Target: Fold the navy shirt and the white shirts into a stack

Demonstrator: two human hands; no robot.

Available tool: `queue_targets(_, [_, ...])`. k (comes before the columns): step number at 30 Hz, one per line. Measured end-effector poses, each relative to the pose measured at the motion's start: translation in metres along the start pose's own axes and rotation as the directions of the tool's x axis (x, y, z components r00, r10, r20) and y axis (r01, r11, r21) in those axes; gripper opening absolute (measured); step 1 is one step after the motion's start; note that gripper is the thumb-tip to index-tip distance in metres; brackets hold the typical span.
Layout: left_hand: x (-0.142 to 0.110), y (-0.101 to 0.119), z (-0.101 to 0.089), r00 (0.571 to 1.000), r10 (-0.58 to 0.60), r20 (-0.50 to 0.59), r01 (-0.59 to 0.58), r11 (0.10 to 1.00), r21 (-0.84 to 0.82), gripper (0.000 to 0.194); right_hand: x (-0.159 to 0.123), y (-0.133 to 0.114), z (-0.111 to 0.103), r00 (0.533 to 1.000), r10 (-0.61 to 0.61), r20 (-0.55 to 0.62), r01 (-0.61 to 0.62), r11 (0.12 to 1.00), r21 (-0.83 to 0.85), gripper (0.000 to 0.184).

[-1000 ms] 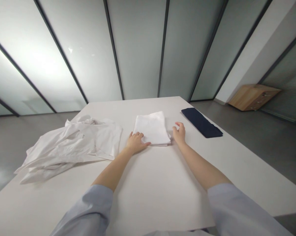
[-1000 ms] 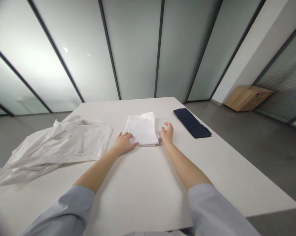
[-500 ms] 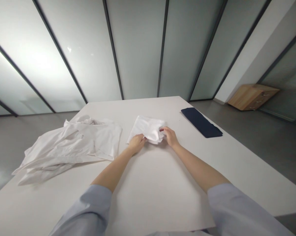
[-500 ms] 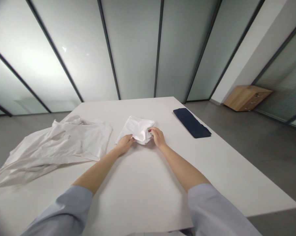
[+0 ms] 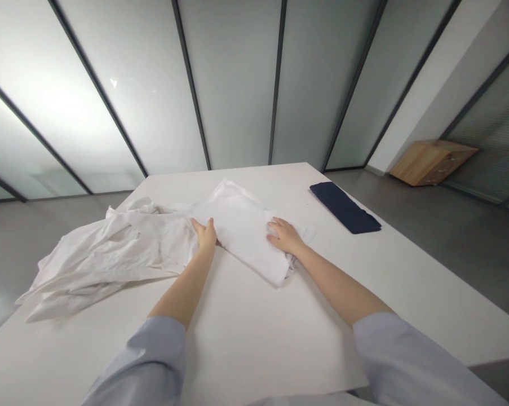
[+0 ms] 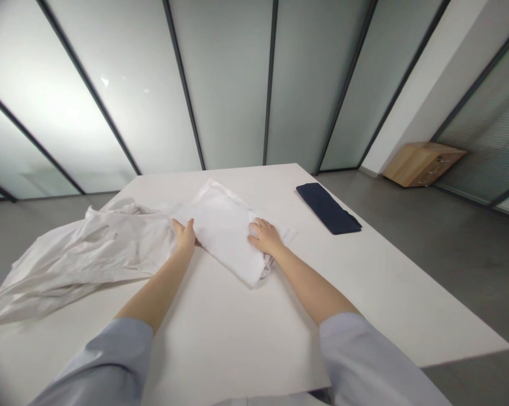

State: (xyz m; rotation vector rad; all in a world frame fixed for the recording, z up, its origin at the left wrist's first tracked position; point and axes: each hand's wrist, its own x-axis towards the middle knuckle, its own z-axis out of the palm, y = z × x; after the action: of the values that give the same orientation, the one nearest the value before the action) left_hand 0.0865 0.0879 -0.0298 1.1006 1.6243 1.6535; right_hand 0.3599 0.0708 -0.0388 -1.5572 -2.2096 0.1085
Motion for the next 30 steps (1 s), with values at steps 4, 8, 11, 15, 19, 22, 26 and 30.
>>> queue_targets(4, [-0.017,0.001,-0.002,0.923,0.352,0.155,-0.379,0.764,0.522,0.068,0.001,-0.009,-0.005,0.975,0.155,0.159,-0.130,0.980,-0.154,0.046])
queue_targets(8, [-0.035,0.005,0.005,0.832,0.149,0.534,-0.532,0.484,0.695,0.055,0.004,-0.005,-0.018,0.955,0.284,0.091,-0.256,0.937,-0.238,0.039])
queue_targets(11, [-0.038,0.005,0.006,0.748,0.023,0.663,-0.619,0.381,0.686,0.061,0.004,0.003,-0.025,0.938,0.345,0.029,-0.323,0.903,-0.282,0.037])
queue_targets(15, [-0.036,0.003,0.004,0.700,0.011,0.714,-0.671,0.354,0.652,0.065,0.003,0.014,-0.025,0.925,0.380,-0.022,-0.370,0.883,-0.290,0.035])
queue_targets(19, [-0.035,-0.001,0.004,0.717,0.050,0.696,-0.660,0.369,0.654,0.068,0.005,0.019,-0.022,0.953,0.257,-0.160,-0.290,0.927,-0.238,0.023])
queue_targets(22, [-0.036,0.000,0.006,0.730,0.140,0.669,-0.658,0.411,0.631,0.080,0.006,0.007,-0.020,0.971,0.107,-0.214,-0.129,0.987,-0.091,0.021])
queue_targets(26, [-0.041,0.007,0.009,0.609,0.338,0.718,-0.787,0.373,0.492,0.088,-0.003,-0.034,-0.015,0.975,-0.220,0.030,0.206,0.946,0.248,0.017])
queue_targets(30, [-0.045,0.010,0.011,0.416,0.299,0.859,-0.903,0.242,0.354,0.062,-0.011,-0.060,-0.016,0.894,-0.381,0.234,0.221,0.832,0.509,0.016])
